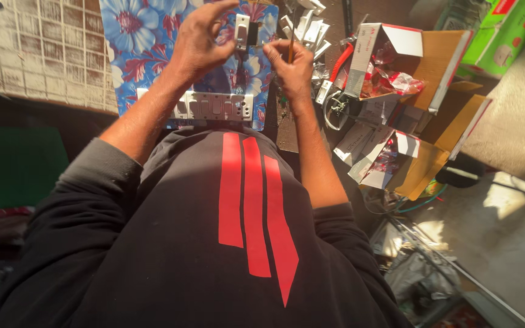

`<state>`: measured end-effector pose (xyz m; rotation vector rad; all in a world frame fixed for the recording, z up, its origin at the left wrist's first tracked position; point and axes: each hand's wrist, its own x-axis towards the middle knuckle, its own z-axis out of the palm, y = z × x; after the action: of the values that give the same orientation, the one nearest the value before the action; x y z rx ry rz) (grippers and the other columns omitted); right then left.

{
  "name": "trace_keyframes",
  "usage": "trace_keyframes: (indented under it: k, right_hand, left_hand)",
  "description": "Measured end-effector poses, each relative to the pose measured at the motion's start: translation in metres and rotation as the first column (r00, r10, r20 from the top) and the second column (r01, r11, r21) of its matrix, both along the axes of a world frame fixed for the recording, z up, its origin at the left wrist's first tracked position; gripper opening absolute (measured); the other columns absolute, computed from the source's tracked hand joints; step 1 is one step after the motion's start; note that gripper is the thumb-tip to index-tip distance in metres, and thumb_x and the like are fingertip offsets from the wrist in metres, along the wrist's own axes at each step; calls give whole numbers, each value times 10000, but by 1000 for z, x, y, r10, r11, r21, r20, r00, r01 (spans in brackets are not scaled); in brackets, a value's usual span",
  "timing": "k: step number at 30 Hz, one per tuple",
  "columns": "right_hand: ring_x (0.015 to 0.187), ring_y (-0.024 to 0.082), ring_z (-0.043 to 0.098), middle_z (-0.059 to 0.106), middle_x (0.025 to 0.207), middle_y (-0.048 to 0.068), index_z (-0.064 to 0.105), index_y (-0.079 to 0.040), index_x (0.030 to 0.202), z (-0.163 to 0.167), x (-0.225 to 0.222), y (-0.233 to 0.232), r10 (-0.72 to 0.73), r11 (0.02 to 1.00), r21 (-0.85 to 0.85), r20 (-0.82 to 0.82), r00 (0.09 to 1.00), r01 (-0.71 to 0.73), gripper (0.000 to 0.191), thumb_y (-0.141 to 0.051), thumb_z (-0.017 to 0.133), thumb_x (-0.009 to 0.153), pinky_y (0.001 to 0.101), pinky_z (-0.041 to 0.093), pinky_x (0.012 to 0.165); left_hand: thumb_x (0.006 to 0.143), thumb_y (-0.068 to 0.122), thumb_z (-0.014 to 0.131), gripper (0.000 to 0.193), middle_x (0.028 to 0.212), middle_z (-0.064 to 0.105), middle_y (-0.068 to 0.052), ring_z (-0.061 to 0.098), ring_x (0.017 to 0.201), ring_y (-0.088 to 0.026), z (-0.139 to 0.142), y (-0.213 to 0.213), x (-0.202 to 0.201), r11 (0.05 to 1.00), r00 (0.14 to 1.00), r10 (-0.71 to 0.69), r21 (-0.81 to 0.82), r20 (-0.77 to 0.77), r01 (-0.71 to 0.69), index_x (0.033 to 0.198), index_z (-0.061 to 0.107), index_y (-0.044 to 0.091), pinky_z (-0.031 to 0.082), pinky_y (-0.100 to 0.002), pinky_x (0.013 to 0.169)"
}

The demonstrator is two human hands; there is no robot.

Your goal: The person sits at a cluttered workbench assembling white electrical switch and socket plates. They pick up small switch modules and screws, fit the modules into the faceplate, and use a screwdriver to tighten screws, working on the plates one at a time.

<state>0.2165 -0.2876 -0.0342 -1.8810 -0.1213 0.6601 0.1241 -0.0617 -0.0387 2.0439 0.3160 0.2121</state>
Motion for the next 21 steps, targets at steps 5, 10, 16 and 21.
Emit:
trace_keyframes:
  k: [5,10,16,21]
  right_hand:
    - [717,55,650,745,795,-6,800,-35,971,2,38,22,181,983,18,83,980,-183,152,-177,839,930,223,522,671]
    - [755,67,668,757,841,14,786,-13,987,-5,61,40,230,964,138,7,973,-229,158,-144,853,928,233,533,698]
    - [781,70,694,773,870,29,782,-12,990,-4,68,43,279,958,56,35,960,-281,158,-139,856,933,234,555,716]
    - [811,89,706,780,898,37,793,-17,1016,3,66,47,319,946,31,87,944,-323,170,-165,855,961,249,567,754]
  left_hand:
    - [688,206,913,740,955,611,-116,636,932,-345,11,10,3,944,986,-163,297,37,145,1374,659,93,529,-467,765]
    - [757,266,939,613,977,641,-97,657,950,-331,5,8,9,953,994,-100,292,47,82,1298,682,135,539,-458,776]
    - [746,226,933,663,1092,675,-104,663,1002,-340,-3,13,8,969,994,-105,230,44,92,1339,654,122,540,-460,803]
    - [723,175,935,715,1186,691,-112,665,1047,-342,-4,14,11,972,990,-95,225,108,69,1373,641,137,535,-459,824]
